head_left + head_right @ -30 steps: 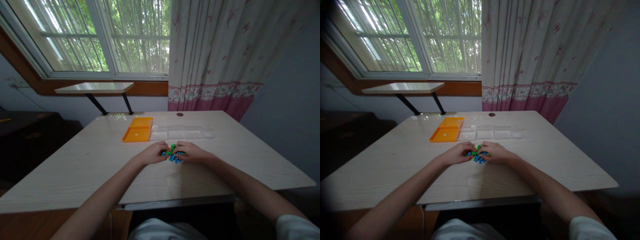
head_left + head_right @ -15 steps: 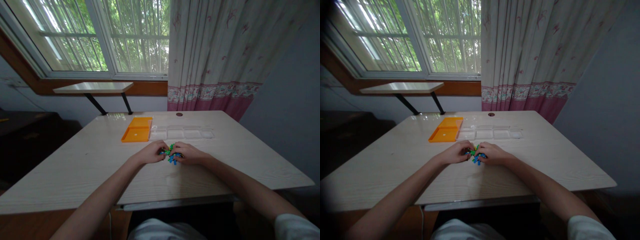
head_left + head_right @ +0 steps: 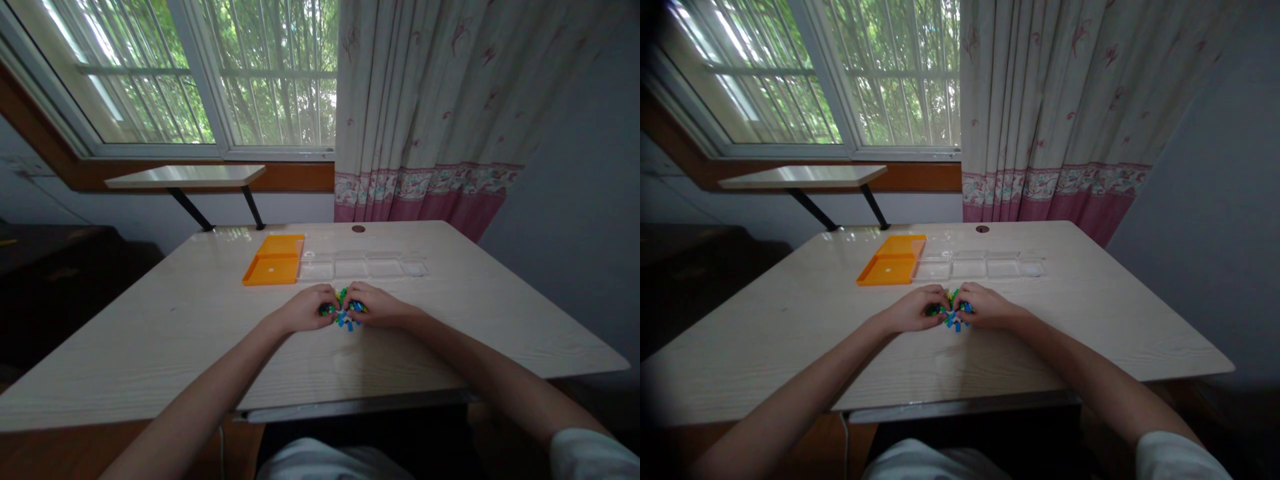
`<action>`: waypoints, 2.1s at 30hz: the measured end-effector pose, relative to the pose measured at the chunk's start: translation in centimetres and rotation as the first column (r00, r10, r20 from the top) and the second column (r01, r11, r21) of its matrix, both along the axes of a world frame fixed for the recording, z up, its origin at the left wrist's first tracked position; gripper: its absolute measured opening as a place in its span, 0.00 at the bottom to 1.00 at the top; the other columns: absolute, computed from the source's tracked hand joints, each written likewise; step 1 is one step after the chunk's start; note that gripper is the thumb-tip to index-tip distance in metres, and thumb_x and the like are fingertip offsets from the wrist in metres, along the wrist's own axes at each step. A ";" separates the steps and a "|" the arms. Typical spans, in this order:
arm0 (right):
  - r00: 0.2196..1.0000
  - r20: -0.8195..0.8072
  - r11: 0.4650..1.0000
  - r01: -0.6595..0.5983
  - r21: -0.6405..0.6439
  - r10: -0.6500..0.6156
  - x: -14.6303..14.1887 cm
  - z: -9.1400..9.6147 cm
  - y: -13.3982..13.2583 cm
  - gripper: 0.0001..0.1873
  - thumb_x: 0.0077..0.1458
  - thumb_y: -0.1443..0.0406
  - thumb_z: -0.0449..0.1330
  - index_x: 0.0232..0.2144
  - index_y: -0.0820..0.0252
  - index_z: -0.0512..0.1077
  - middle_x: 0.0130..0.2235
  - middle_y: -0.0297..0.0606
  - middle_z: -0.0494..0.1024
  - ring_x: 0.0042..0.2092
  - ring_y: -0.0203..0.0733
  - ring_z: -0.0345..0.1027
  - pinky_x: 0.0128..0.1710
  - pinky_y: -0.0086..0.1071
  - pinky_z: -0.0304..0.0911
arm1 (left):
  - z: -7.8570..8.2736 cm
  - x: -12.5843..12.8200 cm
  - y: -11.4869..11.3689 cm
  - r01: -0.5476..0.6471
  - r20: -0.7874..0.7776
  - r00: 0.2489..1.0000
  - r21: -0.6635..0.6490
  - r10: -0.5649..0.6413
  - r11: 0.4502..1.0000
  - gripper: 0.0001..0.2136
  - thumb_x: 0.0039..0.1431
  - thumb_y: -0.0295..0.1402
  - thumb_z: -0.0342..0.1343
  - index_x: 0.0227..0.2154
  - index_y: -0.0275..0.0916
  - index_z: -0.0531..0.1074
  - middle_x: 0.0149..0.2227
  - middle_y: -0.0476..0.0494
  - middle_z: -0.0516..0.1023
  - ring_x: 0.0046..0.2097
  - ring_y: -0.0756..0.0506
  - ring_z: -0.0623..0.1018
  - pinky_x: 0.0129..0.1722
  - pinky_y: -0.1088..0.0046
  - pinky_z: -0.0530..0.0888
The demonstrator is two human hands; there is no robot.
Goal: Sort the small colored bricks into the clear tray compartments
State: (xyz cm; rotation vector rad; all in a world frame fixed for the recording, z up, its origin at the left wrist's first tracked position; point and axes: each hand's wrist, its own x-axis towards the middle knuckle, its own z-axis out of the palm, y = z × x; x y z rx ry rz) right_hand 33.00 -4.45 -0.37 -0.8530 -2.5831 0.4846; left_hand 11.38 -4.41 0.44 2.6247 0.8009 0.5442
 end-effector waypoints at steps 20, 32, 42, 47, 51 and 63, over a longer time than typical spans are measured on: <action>0.998 -0.052 0.999 -0.026 0.041 0.028 0.0 0.8 0.4 0.08 0.53 0.64 0.56 0.34 0.61 0.73 0.32 0.38 0.74 0.37 0.37 0.65 0.39 0.29 0.59 | 0.5 0.2 -0.1 0.009 0.029 1.000 0.063 -0.011 0.998 0.08 0.51 0.25 0.49 0.32 0.37 0.72 0.31 0.44 0.73 0.36 0.48 0.71 0.38 0.74 0.68; 0.914 -0.342 0.933 0.091 -0.349 -0.217 -0.7 0.0 0.1 0.09 0.50 0.63 0.57 0.34 0.62 0.66 0.27 0.31 0.69 0.28 0.31 0.62 0.28 0.25 0.58 | 0.1 0.3 -0.1 -0.108 0.091 0.991 0.118 0.098 0.987 0.07 0.54 0.33 0.51 0.33 0.37 0.71 0.31 0.44 0.73 0.36 0.48 0.71 0.35 0.74 0.67; 0.849 -0.454 0.851 -0.010 -0.525 -0.270 -1.0 0.0 0.1 0.20 0.44 0.52 0.60 0.31 0.61 0.62 0.25 0.28 0.63 0.25 0.29 0.57 0.24 0.23 0.53 | 0.5 0.9 -0.6 -0.161 0.187 0.973 0.147 0.133 0.976 0.07 0.56 0.34 0.51 0.33 0.37 0.71 0.28 0.45 0.72 0.32 0.50 0.71 0.32 0.76 0.66; 0.878 -0.421 0.899 0.021 -0.437 -0.225 -0.5 0.3 0.2 0.16 0.49 0.56 0.57 0.34 0.62 0.62 0.25 0.28 0.62 0.25 0.29 0.55 0.24 0.23 0.52 | 0.9 0.7 -0.7 -0.176 0.243 0.960 0.140 0.138 0.974 0.07 0.55 0.33 0.51 0.32 0.36 0.71 0.28 0.45 0.72 0.32 0.50 0.71 0.32 0.76 0.67; 0.982 -0.177 0.983 0.027 -0.182 -0.060 1.0 1.6 0.1 0.07 0.50 0.63 0.56 0.31 0.62 0.68 0.26 0.31 0.66 0.27 0.31 0.58 0.27 0.24 0.54 | 1.4 -0.4 -0.3 -0.288 0.332 0.917 0.168 0.221 0.943 0.06 0.55 0.32 0.51 0.33 0.37 0.71 0.29 0.46 0.73 0.33 0.51 0.71 0.31 0.77 0.68; 0.960 0.263 0.996 -0.083 -0.042 0.092 1.7 3.4 -0.6 0.07 0.50 0.64 0.55 0.27 0.58 0.73 0.26 0.32 0.71 0.26 0.32 0.61 0.27 0.24 0.52 | 2.1 -1.5 0.1 -0.518 0.515 0.798 0.322 0.313 0.792 0.06 0.55 0.33 0.51 0.32 0.38 0.71 0.26 0.49 0.72 0.27 0.53 0.69 0.29 0.78 0.67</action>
